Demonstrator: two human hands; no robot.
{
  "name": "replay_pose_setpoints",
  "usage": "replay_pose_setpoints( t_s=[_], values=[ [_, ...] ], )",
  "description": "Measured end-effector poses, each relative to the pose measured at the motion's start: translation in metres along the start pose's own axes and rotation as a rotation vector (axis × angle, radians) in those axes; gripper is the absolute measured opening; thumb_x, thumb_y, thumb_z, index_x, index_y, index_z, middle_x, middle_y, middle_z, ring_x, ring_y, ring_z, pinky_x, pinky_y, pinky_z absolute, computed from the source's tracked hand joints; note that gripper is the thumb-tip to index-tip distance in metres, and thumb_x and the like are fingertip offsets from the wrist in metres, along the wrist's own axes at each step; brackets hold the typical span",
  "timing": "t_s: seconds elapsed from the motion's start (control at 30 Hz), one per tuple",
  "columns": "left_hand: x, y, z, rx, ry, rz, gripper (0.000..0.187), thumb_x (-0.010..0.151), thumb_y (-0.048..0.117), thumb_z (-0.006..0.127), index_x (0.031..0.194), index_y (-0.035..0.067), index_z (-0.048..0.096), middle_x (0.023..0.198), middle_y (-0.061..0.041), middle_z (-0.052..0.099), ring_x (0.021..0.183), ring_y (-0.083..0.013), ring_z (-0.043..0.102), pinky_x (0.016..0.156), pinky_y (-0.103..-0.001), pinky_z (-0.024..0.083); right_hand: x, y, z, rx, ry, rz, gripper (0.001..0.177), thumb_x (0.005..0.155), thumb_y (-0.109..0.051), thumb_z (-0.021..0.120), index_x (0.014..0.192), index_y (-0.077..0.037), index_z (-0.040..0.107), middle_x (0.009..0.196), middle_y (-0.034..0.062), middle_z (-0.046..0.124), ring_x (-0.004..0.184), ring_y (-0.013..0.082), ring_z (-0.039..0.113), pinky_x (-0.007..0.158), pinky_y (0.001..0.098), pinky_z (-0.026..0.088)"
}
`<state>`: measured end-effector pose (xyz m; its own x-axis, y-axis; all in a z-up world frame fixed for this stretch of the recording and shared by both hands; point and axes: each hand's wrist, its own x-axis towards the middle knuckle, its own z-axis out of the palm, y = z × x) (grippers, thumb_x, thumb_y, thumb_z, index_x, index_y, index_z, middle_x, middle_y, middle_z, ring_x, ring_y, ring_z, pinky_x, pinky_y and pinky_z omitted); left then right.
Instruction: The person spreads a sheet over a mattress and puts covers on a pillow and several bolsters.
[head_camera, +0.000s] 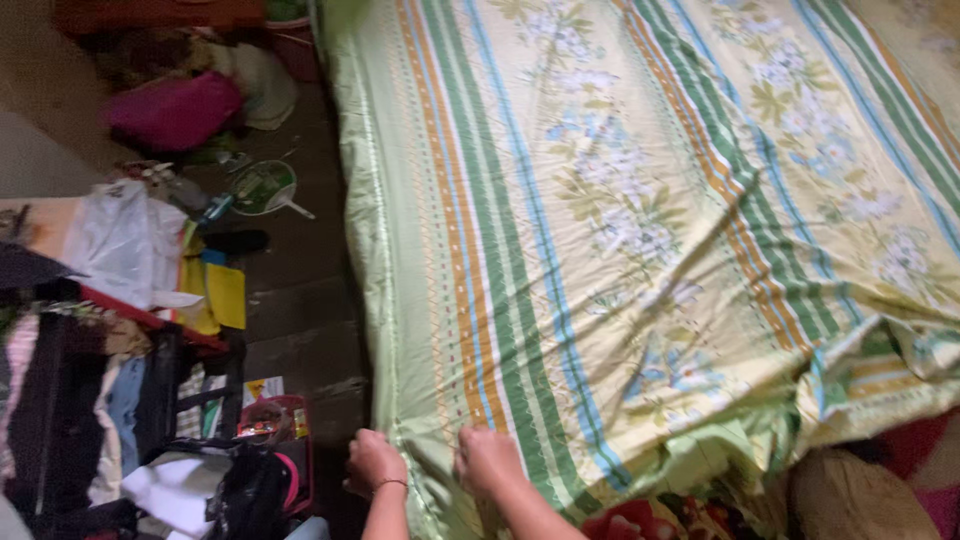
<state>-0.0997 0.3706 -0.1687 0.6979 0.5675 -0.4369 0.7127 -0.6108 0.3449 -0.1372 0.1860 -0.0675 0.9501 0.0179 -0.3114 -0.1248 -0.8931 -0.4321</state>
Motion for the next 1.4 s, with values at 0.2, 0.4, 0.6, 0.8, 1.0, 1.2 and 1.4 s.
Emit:
replay_pose_setpoints(
  t_s=[0.2, 0.4, 0.6, 0.8, 1.0, 1.2, 1.4],
  values=[
    [0.026, 0.01, -0.007, 0.029, -0.29, -0.097, 0.024, 0.101, 0.028, 0.055, 0.116, 0.022, 0.072, 0.129, -0.008, 0.071, 0.126, -0.036, 0.062, 0.11, -0.072, 0.035, 0.064, -0.021, -0.026, 0.008, 0.128, 0.002, 0.02, 0.084, -0.028, 0.067, 0.092, -0.009, 0.065, 0.092, 0.0177, 0.068, 0.086, 0.0411, 0.067, 0.075, 0.0533, 0.054],
    [0.103, 0.029, 0.021, -0.286, -0.209, 0.122, 0.034, 0.095, 0.029, 0.057, 0.125, 0.019, 0.068, 0.125, -0.014, 0.071, 0.118, -0.0375, 0.065, 0.101, -0.048, 0.052, 0.122, -0.046, -0.044, 0.029, 0.224, 0.01, 0.024, 0.09, -0.033, 0.067, 0.091, -0.01, 0.066, 0.093, 0.0164, 0.071, 0.089, 0.0391, 0.068, 0.076, 0.0523, 0.054],
    [0.192, 0.11, 0.032, -0.568, -0.088, 0.436, 0.035, 0.095, 0.028, 0.064, 0.125, 0.01, 0.068, 0.114, -0.018, 0.074, 0.107, -0.034, 0.071, 0.094, -0.042, 0.054, 0.199, -0.064, -0.051, 0.036, 0.318, -0.03, 0.027, 0.091, -0.035, 0.068, 0.091, -0.008, 0.067, 0.091, 0.0177, 0.072, 0.087, 0.04, 0.068, 0.075, 0.0523, 0.053],
    [0.274, 0.207, 0.008, -0.638, -0.076, 0.419, 0.034, 0.092, 0.023, 0.069, 0.121, 0.005, 0.071, 0.111, -0.016, 0.076, 0.101, -0.0264, 0.074, 0.092, -0.038, 0.057, 0.266, -0.095, -0.04, 0.03, 0.218, 0.003, 0.038, 0.093, -0.044, 0.067, 0.086, -0.006, 0.069, 0.089, 0.0187, 0.072, 0.084, 0.0397, 0.07, 0.076, 0.0511, 0.055],
    [0.343, 0.261, 0.033, -0.689, -0.026, 0.386, 0.034, 0.096, 0.021, 0.068, 0.123, 0.001, 0.07, 0.114, -0.018, 0.075, 0.102, -0.0274, 0.072, 0.092, -0.039, 0.054, 0.308, -0.094, 0.011, -0.192, 0.042, 0.027, 0.023, 0.085, -0.031, 0.069, 0.084, -0.009, 0.075, 0.086, 0.019, 0.074, 0.08, 0.0374, 0.074, 0.07, 0.0487, 0.06],
    [0.382, 0.271, 0.069, -0.672, -0.011, 0.282, 0.025, 0.097, 0.017, 0.071, 0.112, -0.003, 0.073, 0.109, -0.021, 0.076, 0.099, -0.0307, 0.072, 0.09, -0.04, 0.056, 0.313, -0.065, 0.042, -0.063, 0.111, -0.195, 0.012, 0.078, -0.02, 0.07, 0.075, -0.008, 0.071, 0.078, 0.02, 0.073, 0.073, 0.0401, 0.072, 0.067, 0.0507, 0.058],
    [0.354, 0.276, 0.037, -0.569, -0.004, 0.014, 0.015, 0.098, 0.01, 0.065, 0.1, -0.001, 0.074, 0.105, -0.02, 0.075, 0.097, -0.0295, 0.073, 0.089, -0.042, 0.057, 0.305, -0.069, 0.036, 0.09, 0.151, -0.307, 0.012, 0.074, -0.018, 0.071, 0.074, -0.008, 0.065, 0.076, 0.0193, 0.07, 0.07, 0.0399, 0.07, 0.065, 0.0514, 0.056]
  ],
)
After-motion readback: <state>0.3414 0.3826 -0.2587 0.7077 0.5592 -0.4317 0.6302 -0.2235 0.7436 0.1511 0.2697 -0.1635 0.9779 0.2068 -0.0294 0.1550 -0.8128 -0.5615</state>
